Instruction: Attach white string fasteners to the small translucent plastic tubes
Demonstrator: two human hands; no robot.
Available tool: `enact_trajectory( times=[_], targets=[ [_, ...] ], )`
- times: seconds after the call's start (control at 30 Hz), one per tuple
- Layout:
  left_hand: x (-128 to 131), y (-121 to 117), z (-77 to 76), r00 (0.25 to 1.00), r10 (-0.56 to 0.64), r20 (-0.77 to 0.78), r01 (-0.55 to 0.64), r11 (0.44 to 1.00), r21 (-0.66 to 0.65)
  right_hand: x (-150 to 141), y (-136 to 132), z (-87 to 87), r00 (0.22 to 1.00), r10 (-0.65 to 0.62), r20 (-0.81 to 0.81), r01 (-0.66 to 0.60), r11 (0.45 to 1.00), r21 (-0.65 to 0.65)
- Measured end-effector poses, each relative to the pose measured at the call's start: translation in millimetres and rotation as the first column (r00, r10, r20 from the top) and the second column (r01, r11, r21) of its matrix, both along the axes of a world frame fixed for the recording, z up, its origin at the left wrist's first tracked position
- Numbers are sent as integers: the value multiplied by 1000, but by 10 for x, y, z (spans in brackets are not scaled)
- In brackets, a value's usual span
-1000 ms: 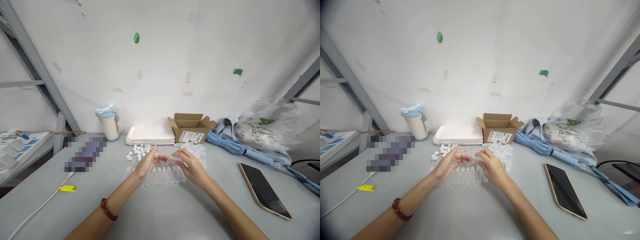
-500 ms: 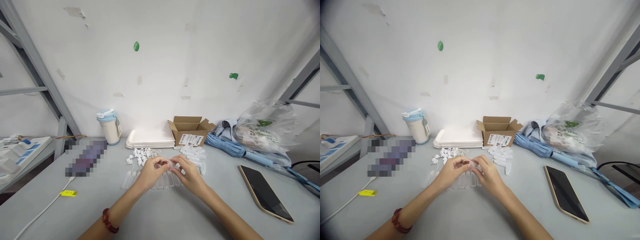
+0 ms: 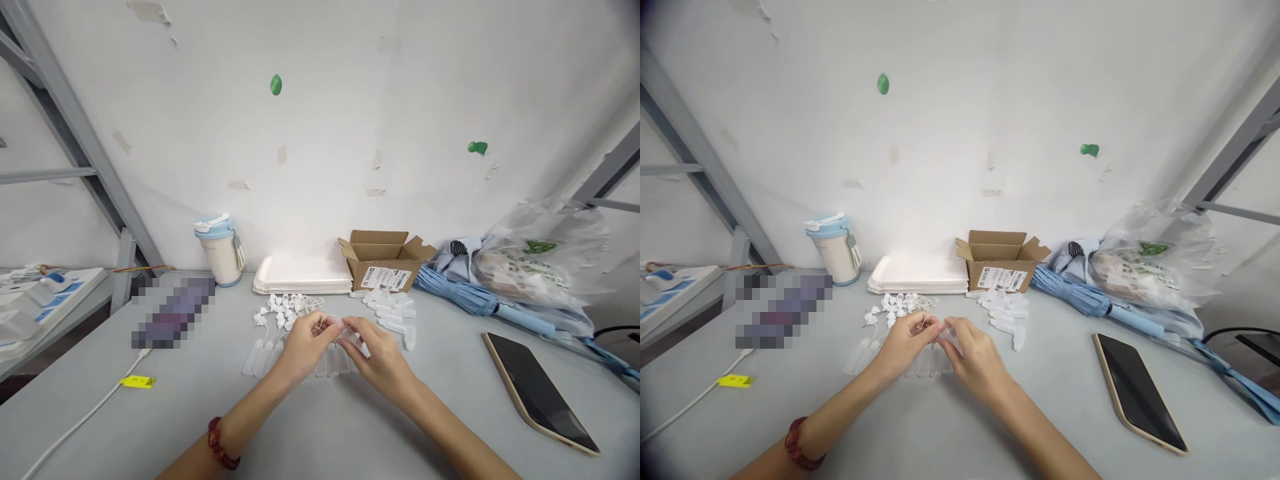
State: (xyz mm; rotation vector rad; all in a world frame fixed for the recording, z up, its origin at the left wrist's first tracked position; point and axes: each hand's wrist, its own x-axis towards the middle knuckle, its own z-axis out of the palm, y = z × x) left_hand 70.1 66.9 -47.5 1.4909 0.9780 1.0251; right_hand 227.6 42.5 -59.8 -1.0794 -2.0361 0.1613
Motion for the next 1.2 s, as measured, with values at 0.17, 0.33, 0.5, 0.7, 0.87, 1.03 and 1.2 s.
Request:
enact_trajectory(
  times=[0.17, 0.33, 0.5, 0.7, 0.87, 1.03, 1.2],
  targets=[
    [-13, -9, 21, 997, -78, -17, 79, 996, 45, -22, -55, 134, 978, -125, -164, 86, 970, -227],
    [4, -73, 81, 992, 10, -129, 16, 979, 202, -27, -53, 305, 817, -208, -538, -196, 777, -598],
    [33, -133, 49, 961, 191, -198, -74, 872, 484, 15, -13, 307, 565, -312, -764, -478, 631, -611],
    [57, -118, -49, 935, 221, -277, 35, 720, 693, 10, 26, 227, 448, -343, -825, -607, 561, -563],
    [67, -112, -81, 926, 239, -292, 65, 660, 748, -37, 12, 234, 459, -323, -828, -599, 576, -557],
    [62, -111, -84, 916, 266, -301, 71, 631, 773, 45, 1, 342, 641, -254, -724, -522, 548, -654],
    [98, -104, -120, 907, 229, -355, 130, 647, 751, 239, 68, 382, 862, -139, -488, -318, 600, -734]
  ],
)
